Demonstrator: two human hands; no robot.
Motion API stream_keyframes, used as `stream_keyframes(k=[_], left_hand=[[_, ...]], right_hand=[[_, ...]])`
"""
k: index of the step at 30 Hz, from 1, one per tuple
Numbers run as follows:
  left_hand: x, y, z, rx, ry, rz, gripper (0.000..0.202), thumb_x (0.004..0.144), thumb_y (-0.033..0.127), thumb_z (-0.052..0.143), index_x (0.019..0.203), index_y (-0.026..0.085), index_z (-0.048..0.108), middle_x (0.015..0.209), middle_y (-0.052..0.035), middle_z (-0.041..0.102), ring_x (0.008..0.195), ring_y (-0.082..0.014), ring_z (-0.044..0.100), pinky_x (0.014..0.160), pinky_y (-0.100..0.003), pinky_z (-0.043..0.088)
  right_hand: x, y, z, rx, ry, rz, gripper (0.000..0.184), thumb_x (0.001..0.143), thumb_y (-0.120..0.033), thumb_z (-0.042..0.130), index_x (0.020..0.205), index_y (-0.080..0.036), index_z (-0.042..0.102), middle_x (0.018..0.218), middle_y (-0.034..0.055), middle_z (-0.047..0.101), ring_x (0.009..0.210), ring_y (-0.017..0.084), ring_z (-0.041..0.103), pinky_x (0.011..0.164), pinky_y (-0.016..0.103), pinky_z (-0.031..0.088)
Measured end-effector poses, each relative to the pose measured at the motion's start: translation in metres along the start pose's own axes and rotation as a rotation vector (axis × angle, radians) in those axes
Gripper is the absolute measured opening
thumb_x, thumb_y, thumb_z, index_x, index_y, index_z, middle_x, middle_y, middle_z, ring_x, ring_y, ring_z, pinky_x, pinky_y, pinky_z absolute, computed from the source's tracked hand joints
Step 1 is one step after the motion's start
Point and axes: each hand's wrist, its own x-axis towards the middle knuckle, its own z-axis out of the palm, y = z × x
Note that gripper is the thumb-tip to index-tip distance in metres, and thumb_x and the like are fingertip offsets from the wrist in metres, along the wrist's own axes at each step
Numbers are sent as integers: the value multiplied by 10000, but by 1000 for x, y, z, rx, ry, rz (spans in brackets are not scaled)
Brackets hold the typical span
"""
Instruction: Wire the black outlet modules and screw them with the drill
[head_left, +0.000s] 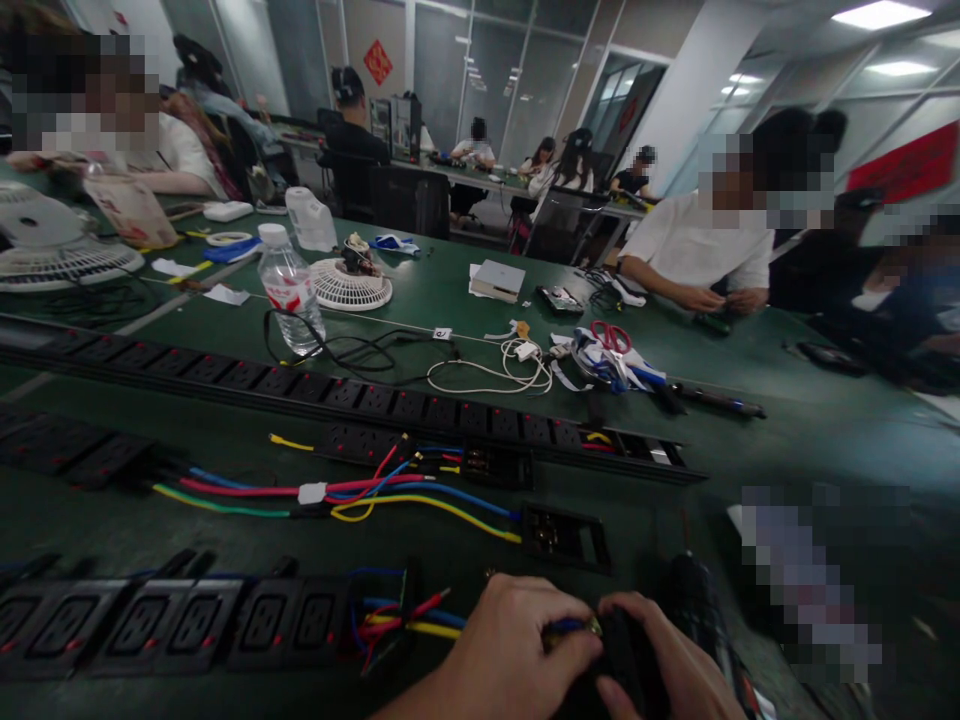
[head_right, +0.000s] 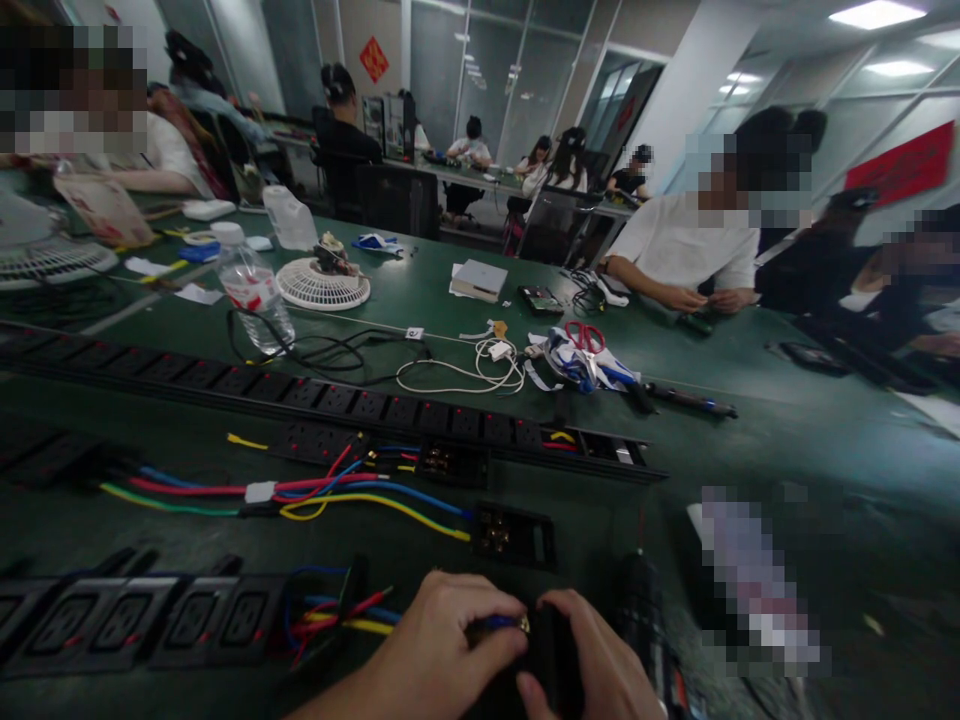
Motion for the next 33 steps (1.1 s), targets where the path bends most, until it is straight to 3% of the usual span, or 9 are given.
stream_keyframes(k=[7, 13, 19, 25, 29, 33], left_hand=[[0, -3, 10, 101, 71, 4, 121, 903, 227, 558, 924, 240, 677, 859, 29, 685, 805, -150, 633, 751, -244, 438], [-2, -8, 19, 260, 67, 57, 132, 923, 205, 456, 962, 230, 580, 892, -1, 654, 793, -179, 630, 705, -271, 448], [-2, -10, 24, 343, 78, -25, 139, 937, 195, 373, 965, 234, 504, 843, -4, 643, 736, -197, 627, 634, -295, 418], [-6, -7, 14, 205, 76, -103, 168, 990, 250, 308, 963, 227, 473, 862, -17, 595, 785, -183, 590, 683, -297, 409], [-8, -6, 2, 180, 87, -110, 165, 989, 234, 321, 934, 221, 477, 896, -19, 568, 805, -169, 566, 711, -287, 402], [-7, -2, -22, 286, 81, -194, 174, 991, 209, 333, 889, 216, 474, 844, -11, 577, 751, -167, 558, 676, -289, 382]], right_hand=[[1, 0, 3, -31, 15, 28, 429, 1049, -465, 266, 1187, -82, 403, 1149, 9, 445, 1044, 18, 462, 810, 138, 430], [-2, -2, 7, 63, -44, 46, 387, 968, -421, 329, 1181, -102, 387, 1115, -5, 441, 1022, 4, 445, 818, 103, 423], [2, -5, 3, 118, -74, 78, 366, 916, -373, 362, 1168, -109, 383, 1073, -13, 443, 976, -9, 444, 800, 85, 408], [1, -4, 8, 141, -78, 82, 398, 889, -395, 415, 1174, -119, 384, 1093, -24, 433, 1001, -6, 432, 828, 90, 403], [-5, 0, 16, 142, -102, 87, 551, 781, -373, 636, 1201, -130, 375, 1139, -38, 417, 1051, 8, 420, 868, 98, 404], [-7, 0, 15, 72, -110, 111, 756, 643, -349, 826, 1216, -132, 382, 1159, -51, 416, 1064, 24, 420, 879, 128, 407]])
